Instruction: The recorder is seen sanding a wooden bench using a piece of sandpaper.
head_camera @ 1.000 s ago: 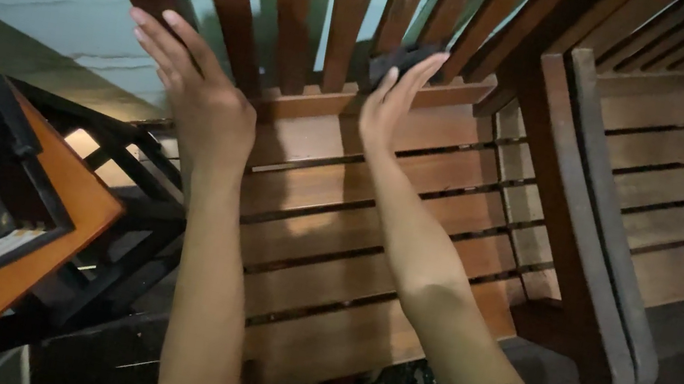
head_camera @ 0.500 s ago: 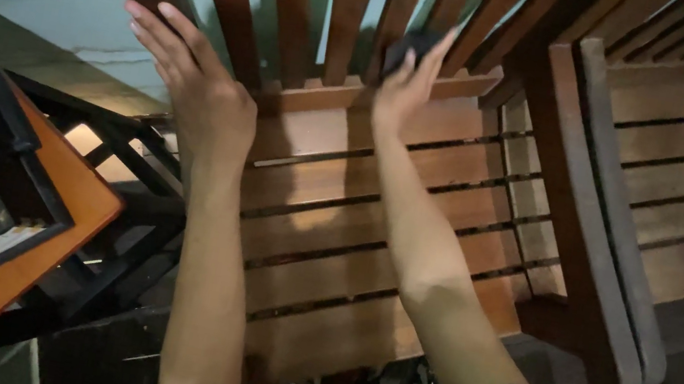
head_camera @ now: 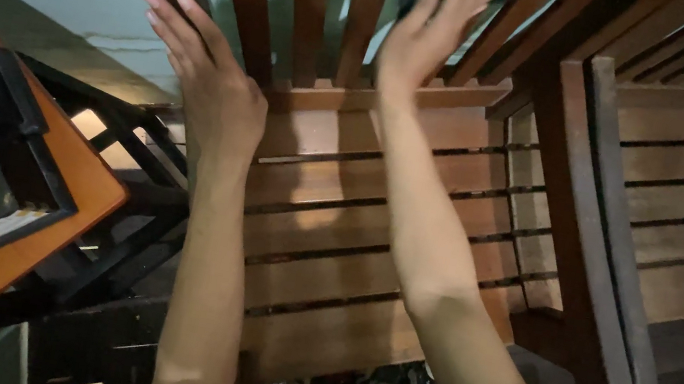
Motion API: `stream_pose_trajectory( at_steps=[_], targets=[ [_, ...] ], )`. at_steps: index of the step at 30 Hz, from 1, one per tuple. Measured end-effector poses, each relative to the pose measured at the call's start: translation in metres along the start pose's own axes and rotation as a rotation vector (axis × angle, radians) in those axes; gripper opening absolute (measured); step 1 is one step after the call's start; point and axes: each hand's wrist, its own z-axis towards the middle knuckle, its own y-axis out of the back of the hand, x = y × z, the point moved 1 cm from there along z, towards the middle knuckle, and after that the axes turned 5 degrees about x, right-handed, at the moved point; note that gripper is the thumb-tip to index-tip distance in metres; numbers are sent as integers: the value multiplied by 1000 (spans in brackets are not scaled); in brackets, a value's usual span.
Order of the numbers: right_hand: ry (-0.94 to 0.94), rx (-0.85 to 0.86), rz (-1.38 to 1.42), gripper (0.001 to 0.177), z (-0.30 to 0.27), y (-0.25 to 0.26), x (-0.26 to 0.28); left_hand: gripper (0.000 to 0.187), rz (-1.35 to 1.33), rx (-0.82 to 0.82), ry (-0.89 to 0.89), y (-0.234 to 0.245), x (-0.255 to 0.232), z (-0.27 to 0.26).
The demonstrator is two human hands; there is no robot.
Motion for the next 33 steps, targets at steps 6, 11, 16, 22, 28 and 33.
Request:
stream_pose_trajectory(
  at_steps=[6, 11, 16, 22, 28, 33],
  targets=[
    [11, 184, -100, 66, -70, -4, 9, 96, -46, -24, -14, 1, 1, 1],
    [50, 305, -72, 70, -70, 7, 6, 96, 4, -45, 4, -7, 3, 1],
    [211, 207, -145, 70, -20, -5, 22, 95, -3, -50, -7, -7, 4, 0],
    [-38, 279, -68, 69, -119, -6, -17, 93, -8, -12, 6, 5, -1, 2],
    [-269, 325, -78, 75, -138, -23, -15, 93, -71, 12, 22, 3, -1, 5],
    [116, 297, -263, 68, -71, -39, 27, 95, -50, 13, 51, -4, 5, 1]
  ],
)
